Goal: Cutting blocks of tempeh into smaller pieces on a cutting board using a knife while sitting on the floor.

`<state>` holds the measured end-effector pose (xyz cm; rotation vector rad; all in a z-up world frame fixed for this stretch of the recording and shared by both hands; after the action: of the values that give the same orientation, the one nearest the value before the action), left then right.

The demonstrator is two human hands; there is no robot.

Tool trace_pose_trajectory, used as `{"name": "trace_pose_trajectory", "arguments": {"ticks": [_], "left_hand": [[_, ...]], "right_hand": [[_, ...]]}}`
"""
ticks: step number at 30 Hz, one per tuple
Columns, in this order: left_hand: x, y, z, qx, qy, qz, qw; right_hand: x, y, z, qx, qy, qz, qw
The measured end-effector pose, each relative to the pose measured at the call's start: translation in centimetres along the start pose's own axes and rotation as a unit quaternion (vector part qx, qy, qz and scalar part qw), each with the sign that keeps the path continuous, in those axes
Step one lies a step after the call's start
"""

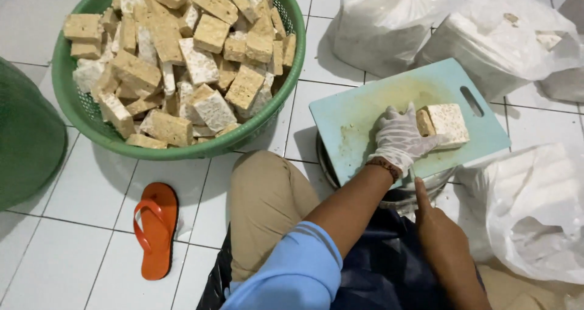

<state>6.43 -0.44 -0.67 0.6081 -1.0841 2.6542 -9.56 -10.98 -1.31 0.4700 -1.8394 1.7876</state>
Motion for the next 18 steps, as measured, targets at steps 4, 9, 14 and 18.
{"name": "trace_pose_trajectory", "arguments": {"ticks": [4,9,14,18], "left_hand": [[-1.9,0.8,1.6,-0.136,0.015,-0.018,0.990],[-3.1,2.8,2.2,-0.227,0.022,-0.048,0.972],[-5.2,1.8,1.6,-0.165,0.098,0.022,0.981],[2.1,-4.0,-3.1,0.241,-0.033,-0.009,0.970]], "right_hand": [[0.8,-0.4,0.9,0.018,0.006,0.017,1.000],[3.4,-0.5,2.0,-0.001,0.009,-0.013,1.000],[3.9,-0.3,3.8,0.000,0.044,-0.038,0.998],[-0.6,4.7,9.2,-0.221,0.033,-0.077,0.972]]}}
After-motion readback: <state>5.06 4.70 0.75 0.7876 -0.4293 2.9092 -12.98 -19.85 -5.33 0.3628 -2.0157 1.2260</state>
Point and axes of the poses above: each hand's wrist, its own x-axis away from the middle knuckle, its own y-axis out of the palm, z = x × y, the point moved 9 cm from there along -x, towards the middle knuckle
